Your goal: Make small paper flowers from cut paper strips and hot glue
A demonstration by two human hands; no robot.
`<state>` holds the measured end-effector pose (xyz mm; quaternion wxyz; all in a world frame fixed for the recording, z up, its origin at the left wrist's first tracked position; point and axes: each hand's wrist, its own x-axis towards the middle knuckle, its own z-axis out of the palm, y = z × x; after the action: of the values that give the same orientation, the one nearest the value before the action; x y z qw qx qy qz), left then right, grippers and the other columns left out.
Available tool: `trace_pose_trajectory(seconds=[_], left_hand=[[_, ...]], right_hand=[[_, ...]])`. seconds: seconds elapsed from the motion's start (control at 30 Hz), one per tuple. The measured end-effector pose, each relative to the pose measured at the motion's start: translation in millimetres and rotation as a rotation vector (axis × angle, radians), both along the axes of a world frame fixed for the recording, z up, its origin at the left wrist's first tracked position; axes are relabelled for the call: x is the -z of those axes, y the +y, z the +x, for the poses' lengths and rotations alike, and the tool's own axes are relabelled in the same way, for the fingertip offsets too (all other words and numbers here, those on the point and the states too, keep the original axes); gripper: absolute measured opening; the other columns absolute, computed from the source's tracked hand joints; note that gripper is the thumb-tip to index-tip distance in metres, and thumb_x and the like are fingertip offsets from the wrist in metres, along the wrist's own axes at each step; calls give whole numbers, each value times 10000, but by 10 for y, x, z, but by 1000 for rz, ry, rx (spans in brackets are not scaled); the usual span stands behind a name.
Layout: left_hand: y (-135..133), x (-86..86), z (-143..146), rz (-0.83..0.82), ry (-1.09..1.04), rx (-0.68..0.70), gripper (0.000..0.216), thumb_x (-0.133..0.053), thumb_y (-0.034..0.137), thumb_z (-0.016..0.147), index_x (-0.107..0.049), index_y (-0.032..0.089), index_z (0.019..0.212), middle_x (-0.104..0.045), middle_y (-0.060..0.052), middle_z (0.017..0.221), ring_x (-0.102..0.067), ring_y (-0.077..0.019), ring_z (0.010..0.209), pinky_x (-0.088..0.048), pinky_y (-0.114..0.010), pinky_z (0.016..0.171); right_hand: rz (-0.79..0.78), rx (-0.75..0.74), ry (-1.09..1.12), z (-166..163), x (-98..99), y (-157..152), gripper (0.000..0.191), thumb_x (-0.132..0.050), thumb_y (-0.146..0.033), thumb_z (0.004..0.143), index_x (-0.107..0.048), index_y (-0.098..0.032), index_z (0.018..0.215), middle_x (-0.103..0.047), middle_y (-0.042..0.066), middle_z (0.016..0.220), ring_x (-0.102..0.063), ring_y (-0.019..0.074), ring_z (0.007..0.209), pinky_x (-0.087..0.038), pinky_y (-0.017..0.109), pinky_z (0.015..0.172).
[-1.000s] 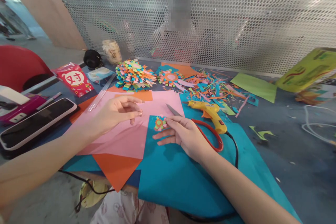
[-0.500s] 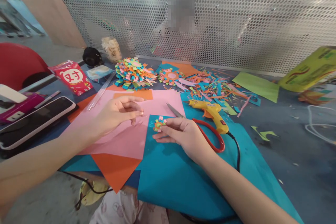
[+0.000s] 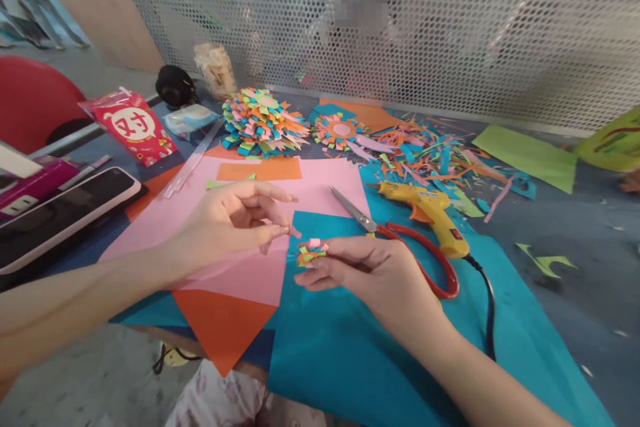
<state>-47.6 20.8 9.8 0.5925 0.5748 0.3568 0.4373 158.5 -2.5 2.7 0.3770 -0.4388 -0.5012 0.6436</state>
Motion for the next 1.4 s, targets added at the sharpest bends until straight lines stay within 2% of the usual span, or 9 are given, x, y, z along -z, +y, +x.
trace_pose_trajectory(seconds=[0.13, 0.27, 0.4, 0.53, 0.8, 0.93, 1.2, 1.3, 1.4], left_hand=[[-43, -16, -3, 71, 21, 2, 244, -669, 101, 738, -605, 157, 966, -703, -12, 806, -684, -128, 805, -543, -174, 581], [-76, -42, 8, 58, 68, 14, 220, -678, 123, 729, -609, 155, 936, -705, -22, 810, -660, -113, 694, -520, -184, 532], [-89, -69, 6, 39, 75, 9, 224, -679, 117, 714, -616, 165, 923, -700, -7, 777, -653, -101, 668, -501, -172, 527], [-105, -79, 8, 74, 114, -12, 258, -680, 130, 714, -633, 176, 964, -705, -17, 804, -669, -126, 711, -516, -195, 552], [-117, -71, 14, 72, 104, -11, 254, -681, 163, 730, -636, 179, 980, -708, -28, 821, -672, -140, 729, -504, -193, 516], [-111, -79, 12, 68, 119, -24, 260, -697, 155, 722, -644, 188, 975, -706, -16, 793, -673, -137, 720, -504, -178, 495], [-132, -63, 18, 57, 112, -21, 248, -708, 163, 719, -653, 203, 957, -711, -19, 838, -684, -149, 759, -525, -182, 505], [-138, -64, 15, 60, 113, -10, 226, -700, 164, 729, -654, 213, 945, -712, -15, 853, -684, -145, 770, -516, -176, 501], [-136, -71, 15, 62, 117, -14, 221, -698, 163, 730, -654, 209, 941, -710, -16, 852, -684, -149, 775, -521, -184, 511]], right_hand=[[-37, 9, -70, -5, -45, -59, 137, -795, -305, 642, -749, -246, 757, -748, 23, 672, -725, 216, 636, -629, 322, 645], [-23, 105, -114, -21, -73, -89, 156, -800, -339, 619, -748, -274, 751, -739, 9, 640, -717, 214, 598, -630, 335, 639], [9, 58, -160, -31, -70, -107, 178, -810, -368, 601, -749, -272, 739, -734, 15, 623, -709, 221, 567, -632, 343, 611], [19, 180, -168, -68, -79, -165, 183, -815, -388, 590, -737, -277, 712, -718, 1, 584, -696, 201, 545, -624, 311, 593], [53, 194, -152, -72, -63, -179, 140, -802, -352, 622, -736, -279, 722, -719, -7, 593, -694, 179, 546, -619, 271, 588], [91, 132, -160, -45, -34, -165, 147, -794, -351, 636, -730, -267, 738, -722, 11, 595, -699, 203, 546, -625, 300, 574], [151, 118, -169, -55, -44, -159, 114, -781, -329, 656, -721, -295, 747, -719, -9, 595, -693, 192, 538, -622, 287, 569], [135, 162, -181, -60, -49, -170, 118, -783, -337, 656, -716, -296, 744, -715, -13, 593, -690, 182, 542, -617, 271, 578], [143, 119, -182, -53, -44, -172, 119, -784, -350, 652, -712, -301, 733, -714, -9, 587, -691, 195, 538, -620, 287, 568]])
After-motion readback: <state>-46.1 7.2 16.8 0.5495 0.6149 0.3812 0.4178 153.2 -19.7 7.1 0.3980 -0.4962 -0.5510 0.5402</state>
